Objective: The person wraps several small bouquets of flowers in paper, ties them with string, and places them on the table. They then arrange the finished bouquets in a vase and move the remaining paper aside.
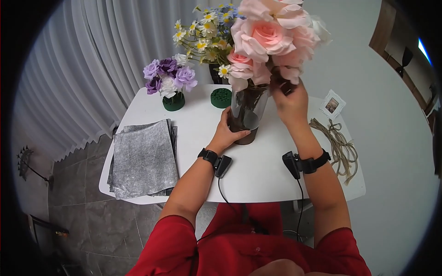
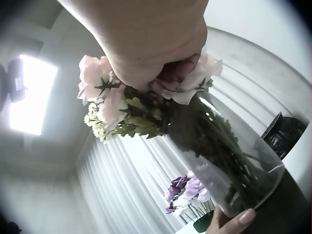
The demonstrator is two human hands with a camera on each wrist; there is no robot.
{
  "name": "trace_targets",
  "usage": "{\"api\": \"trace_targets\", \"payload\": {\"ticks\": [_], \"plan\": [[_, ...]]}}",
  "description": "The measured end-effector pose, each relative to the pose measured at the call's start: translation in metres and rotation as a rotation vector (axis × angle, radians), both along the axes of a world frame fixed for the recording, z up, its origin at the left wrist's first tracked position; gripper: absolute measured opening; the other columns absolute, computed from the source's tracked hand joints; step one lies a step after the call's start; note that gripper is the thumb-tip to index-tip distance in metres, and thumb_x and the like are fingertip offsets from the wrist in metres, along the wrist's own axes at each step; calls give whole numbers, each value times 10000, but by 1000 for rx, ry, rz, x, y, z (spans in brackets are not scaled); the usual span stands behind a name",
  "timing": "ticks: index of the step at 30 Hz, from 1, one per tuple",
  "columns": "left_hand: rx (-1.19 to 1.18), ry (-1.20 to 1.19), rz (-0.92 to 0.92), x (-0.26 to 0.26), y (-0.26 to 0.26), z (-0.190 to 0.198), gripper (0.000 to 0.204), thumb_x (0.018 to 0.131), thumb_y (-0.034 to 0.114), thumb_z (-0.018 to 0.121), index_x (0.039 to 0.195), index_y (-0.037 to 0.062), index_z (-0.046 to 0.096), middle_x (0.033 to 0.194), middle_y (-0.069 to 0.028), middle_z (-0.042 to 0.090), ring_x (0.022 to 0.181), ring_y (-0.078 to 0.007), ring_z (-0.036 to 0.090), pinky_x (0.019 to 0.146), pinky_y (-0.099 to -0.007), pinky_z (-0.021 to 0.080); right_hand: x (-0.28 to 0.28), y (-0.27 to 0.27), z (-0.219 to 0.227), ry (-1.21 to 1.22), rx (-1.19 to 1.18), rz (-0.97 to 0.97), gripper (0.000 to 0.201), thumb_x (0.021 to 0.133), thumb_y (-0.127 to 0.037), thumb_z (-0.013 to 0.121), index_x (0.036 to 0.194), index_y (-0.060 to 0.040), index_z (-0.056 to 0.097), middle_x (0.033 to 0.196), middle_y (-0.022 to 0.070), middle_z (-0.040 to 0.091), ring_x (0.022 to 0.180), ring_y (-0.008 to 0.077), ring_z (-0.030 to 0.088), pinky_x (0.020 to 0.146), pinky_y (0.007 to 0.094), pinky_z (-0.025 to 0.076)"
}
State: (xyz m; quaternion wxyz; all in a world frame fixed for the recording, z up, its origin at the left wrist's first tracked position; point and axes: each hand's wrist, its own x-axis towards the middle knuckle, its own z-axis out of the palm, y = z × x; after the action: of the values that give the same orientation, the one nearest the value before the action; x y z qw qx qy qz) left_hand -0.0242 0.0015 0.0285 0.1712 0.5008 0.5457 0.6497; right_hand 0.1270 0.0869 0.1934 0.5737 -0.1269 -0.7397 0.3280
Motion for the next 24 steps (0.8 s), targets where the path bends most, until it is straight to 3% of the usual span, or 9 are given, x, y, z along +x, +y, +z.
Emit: {"api": "trace_targets", "payload": {"ticks": [3, 5, 9, 12, 14, 17, 19, 22, 24], "plan": [[12, -77, -26, 6, -2, 1, 1105, 569, 305, 882, 1392, 6, 207, 1296, -200, 423, 1227, -308, 425, 1058, -387, 331, -7, -26, 16, -221, 181, -204, 426, 687, -114, 740, 1073, -29, 580, 986, 114, 623, 793, 223, 620, 720, 313, 483], [13, 184, 226, 8, 3, -7, 1112, 565, 309, 882, 1387, -11, 206, 1292, -208, 423, 1226, -312, 424, 1056, -386, 334, -11, -23, 14, -197, 295, -217, 400, 696, -107, 723, 1062, -27, 584, 989, 119, 623, 821, 231, 628, 729, 320, 487], [-26, 190, 232, 13, -5, 7, 1121, 560, 315, 882, 1382, -30, 202, 1285, -209, 428, 1213, -318, 437, 1038, -383, 355, -11, -24, 19, 8, 427, -96, 367, 701, -100, 695, 1045, -23, 590, 1022, 140, 618, 873, 252, 639, 744, 348, 496], [-134, 111, 205, 13, -10, 15, 1138, 554, 312, 884, 1384, -43, 191, 1295, -210, 425, 1202, -319, 450, 1021, -378, 373, -9, -32, 26, -114, 136, -75, 370, 685, -86, 693, 1036, -21, 593, 978, 137, 633, 867, 259, 637, 750, 349, 497], [-93, 85, 74, 2, -6, 10, 1151, 551, 298, 885, 1398, -30, 179, 1309, -209, 422, 1200, -314, 459, 1014, -374, 380, -12, -22, 14, -160, 258, -158, 235, 721, -143, 683, 925, -45, 619, 832, 109, 648, 759, 329, 627, 643, 385, 494], [-101, 42, 27, -2, -6, 8, 1164, 552, 283, 883, 1413, -13, 157, 1335, -214, 399, 1230, -306, 432, 1042, -368, 351, -8, -21, 9, -292, 436, -272, 154, 764, -124, 649, 884, -32, 618, 769, 92, 634, 696, 242, 625, 611, 327, 483], [-61, 35, 34, -3, -3, 2, 1168, 553, 279, 882, 1416, -6, 150, 1346, -211, 381, 1246, -305, 413, 1056, -368, 334, 4, -21, 4, -136, 203, -25, 142, 811, -118, 620, 893, -5, 592, 744, 65, 623, 648, 154, 585, 595, 266, 462], [3, 19, 56, 0, 5, -8, 1183, 552, 276, 883, 1422, 3, 131, 1364, -203, 346, 1269, -302, 383, 1078, -372, 306, 10, 10, -29, 124, -106, 89, 202, 831, -129, 620, 958, 21, 575, 752, 36, 606, 618, 114, 532, 589, 232, 444], [18, 14, 70, 3, 5, -9, 1195, 549, 277, 885, 1425, 4, 120, 1372, -198, 329, 1275, -300, 372, 1086, -375, 294, 4, 20, -36, 109, -171, 98, 308, 820, -131, 637, 1057, 39, 539, 835, 47, 603, 669, 125, 542, 620, 254, 459]]}}
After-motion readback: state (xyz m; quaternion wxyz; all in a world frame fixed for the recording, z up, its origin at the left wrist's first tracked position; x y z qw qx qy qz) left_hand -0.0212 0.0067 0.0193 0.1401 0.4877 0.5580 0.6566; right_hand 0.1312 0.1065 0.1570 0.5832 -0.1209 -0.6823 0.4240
